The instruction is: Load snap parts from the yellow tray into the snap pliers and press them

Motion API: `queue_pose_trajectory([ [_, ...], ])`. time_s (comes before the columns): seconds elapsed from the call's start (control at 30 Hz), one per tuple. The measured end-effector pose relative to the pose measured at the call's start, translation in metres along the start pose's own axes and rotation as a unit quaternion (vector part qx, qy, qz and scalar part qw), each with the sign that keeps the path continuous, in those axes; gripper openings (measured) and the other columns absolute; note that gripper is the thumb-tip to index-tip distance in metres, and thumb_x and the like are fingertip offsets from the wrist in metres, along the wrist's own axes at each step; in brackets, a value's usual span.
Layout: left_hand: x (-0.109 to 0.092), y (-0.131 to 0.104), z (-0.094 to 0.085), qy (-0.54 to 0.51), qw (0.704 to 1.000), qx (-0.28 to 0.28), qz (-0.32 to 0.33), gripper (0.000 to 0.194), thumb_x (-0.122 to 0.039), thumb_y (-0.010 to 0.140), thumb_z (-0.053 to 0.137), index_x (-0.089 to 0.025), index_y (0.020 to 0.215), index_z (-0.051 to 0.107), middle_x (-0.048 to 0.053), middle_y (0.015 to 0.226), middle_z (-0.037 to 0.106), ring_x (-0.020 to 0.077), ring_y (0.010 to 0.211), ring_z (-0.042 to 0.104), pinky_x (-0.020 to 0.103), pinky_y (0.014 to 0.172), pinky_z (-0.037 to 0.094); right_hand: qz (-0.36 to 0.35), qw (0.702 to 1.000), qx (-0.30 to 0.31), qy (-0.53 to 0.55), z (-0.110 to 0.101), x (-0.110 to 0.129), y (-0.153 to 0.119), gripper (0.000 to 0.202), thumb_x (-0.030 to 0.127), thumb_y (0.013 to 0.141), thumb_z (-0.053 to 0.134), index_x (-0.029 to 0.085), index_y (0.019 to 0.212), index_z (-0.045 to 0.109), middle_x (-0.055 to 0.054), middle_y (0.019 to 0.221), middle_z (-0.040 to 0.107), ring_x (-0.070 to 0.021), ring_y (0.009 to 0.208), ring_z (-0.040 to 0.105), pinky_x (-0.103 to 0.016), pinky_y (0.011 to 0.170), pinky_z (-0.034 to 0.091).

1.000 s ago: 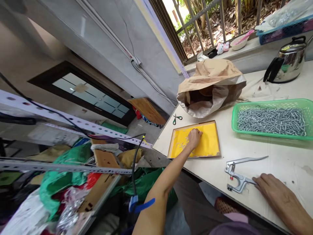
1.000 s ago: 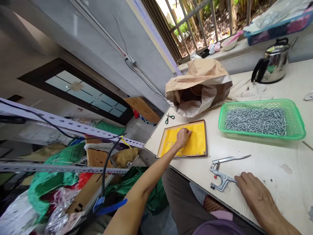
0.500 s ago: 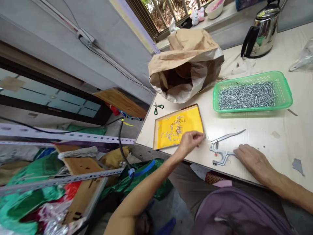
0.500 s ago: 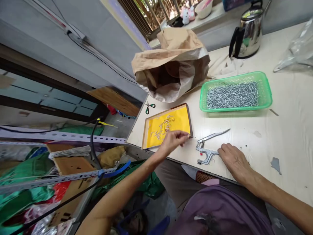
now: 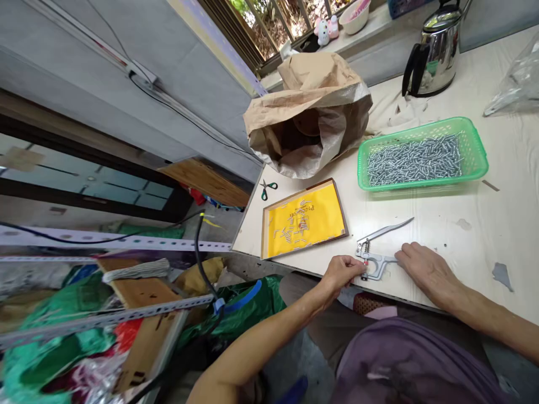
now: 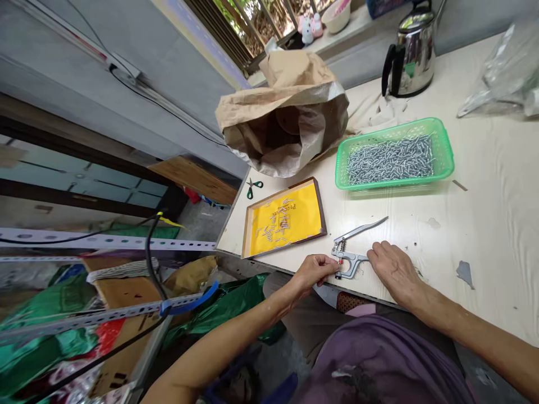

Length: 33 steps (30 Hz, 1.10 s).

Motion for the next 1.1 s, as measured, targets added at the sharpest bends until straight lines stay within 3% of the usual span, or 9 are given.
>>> queue_pose_trajectory([
  [0.3,-0.011,0.002,-0.001,0.039,0.998,0.029,-0.034,0.011,-0.017,0.078,0.066,-0.012,0.068,0.062,-0.005,0.043,0.05,0.0069,0.039,0.045,0.017,0.041,0.035,0.006,0.999,0.025,-0.022,-0.003,0.002,0.002,0.026,-0.004,0.078,0.044,0.021,0.073,0.05,-0.004,0.073,0.053,-0.0191,0.069,0.045,-0.031,0.061,0.03],
  [0.43,0.004,-0.008,0.002,0.121,0.987,-0.041,0.098,0.007,-0.019,0.083,0.06,-0.014,0.079,0.063,0.0,0.061,0.062,0.0106,0.052,0.056,0.022,0.052,0.048,0.007,0.995,0.097,0.003,-0.003,-0.007,0.01,0.019,0.008,0.088,0.046,0.021,0.074,0.053,-0.004,0.075,0.054,-0.0181,0.069,0.047,-0.031,0.061,0.03],
  [0.5,0.015,-0.018,0.009,0.203,0.939,-0.087,0.262,0.008,-0.02,0.087,0.056,-0.016,0.087,0.063,0.005,0.08,0.069,0.0138,0.066,0.062,0.026,0.064,0.053,0.012,0.995,0.101,0.007,-0.005,-0.016,0.018,0.018,0.011,0.09,0.045,0.021,0.08,0.056,-0.004,0.08,0.055,-0.0182,0.073,0.049,-0.031,0.063,0.031],
  [0.6,0.032,-0.03,0.026,0.324,0.809,-0.116,0.476,0.017,-0.016,0.093,0.043,-0.018,0.093,0.06,0.011,0.106,0.069,0.0177,0.084,0.064,0.033,0.078,0.056,0.015,0.998,0.067,-0.002,-0.007,-0.03,0.033,0.024,0.007,0.087,0.042,0.022,0.097,0.059,-0.006,0.091,0.057,-0.0204,0.084,0.05,-0.032,0.071,0.035],
  [0.7,0.043,-0.032,0.038,0.403,0.717,-0.147,0.549,0.025,-0.01,0.095,0.034,-0.018,0.092,0.058,0.013,0.108,0.068,0.0186,0.087,0.063,0.034,0.08,0.057,-0.011,0.998,0.065,0.023,-0.005,-0.04,0.048,0.028,0.007,0.085,0.041,0.023,0.102,0.058,-0.007,0.094,0.058,-0.0209,0.086,0.049,-0.032,0.073,0.037],
  [0.83,0.044,-0.031,0.04,0.432,0.677,-0.161,0.573,0.022,-0.01,0.095,0.036,-0.015,0.094,0.057,0.015,0.11,0.068,0.019,0.09,0.063,0.033,0.082,0.056,-0.051,0.993,0.084,0.06,0.0,-0.052,0.068,0.024,0.009,0.087,0.039,0.022,0.095,0.057,-0.007,0.089,0.057,-0.021,0.085,0.049,-0.032,0.073,0.038],
  [0.97,0.042,-0.033,0.038,0.421,0.691,-0.127,0.574,0.02,-0.012,0.095,0.039,-0.015,0.092,0.058,0.016,0.109,0.068,0.0202,0.09,0.064,0.034,0.082,0.056,-0.066,0.99,0.101,0.077,-0.002,-0.056,0.082,0.024,0.008,0.088,0.035,0.02,0.085,0.055,-0.006,0.085,0.055,-0.0191,0.08,0.047,-0.031,0.069,0.036],
  [1.03,0.038,-0.033,0.034,0.376,0.741,-0.107,0.546,0.021,-0.014,0.095,0.04,-0.017,0.091,0.06,0.013,0.105,0.069,0.0197,0.087,0.063,0.034,0.08,0.056,-0.04,0.992,0.1,0.068,-0.006,-0.055,0.082,0.025,0.006,0.086,0.035,0.021,0.085,0.055,-0.006,0.085,0.054,-0.0187,0.079,0.046,-0.03,0.065,0.035],
  [1.1,0.03,-0.031,0.027,0.295,0.824,-0.095,0.474,0.018,-0.019,0.094,0.046,-0.018,0.091,0.064,0.01,0.098,0.07,0.0181,0.083,0.063,0.031,0.076,0.055,-0.016,0.994,0.094,0.056,-0.011,-0.051,0.076,0.023,0.007,0.085,0.037,0.021,0.086,0.056,-0.006,0.087,0.054,-0.0182,0.077,0.047,-0.03,0.063,0.033],
])
Point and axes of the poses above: each hand's wrist, its own y-axis towards the middle knuckle, its own z-axis out of the palm, x = y × z, the point moved 2 cm from there along y, towards the middle knuckle
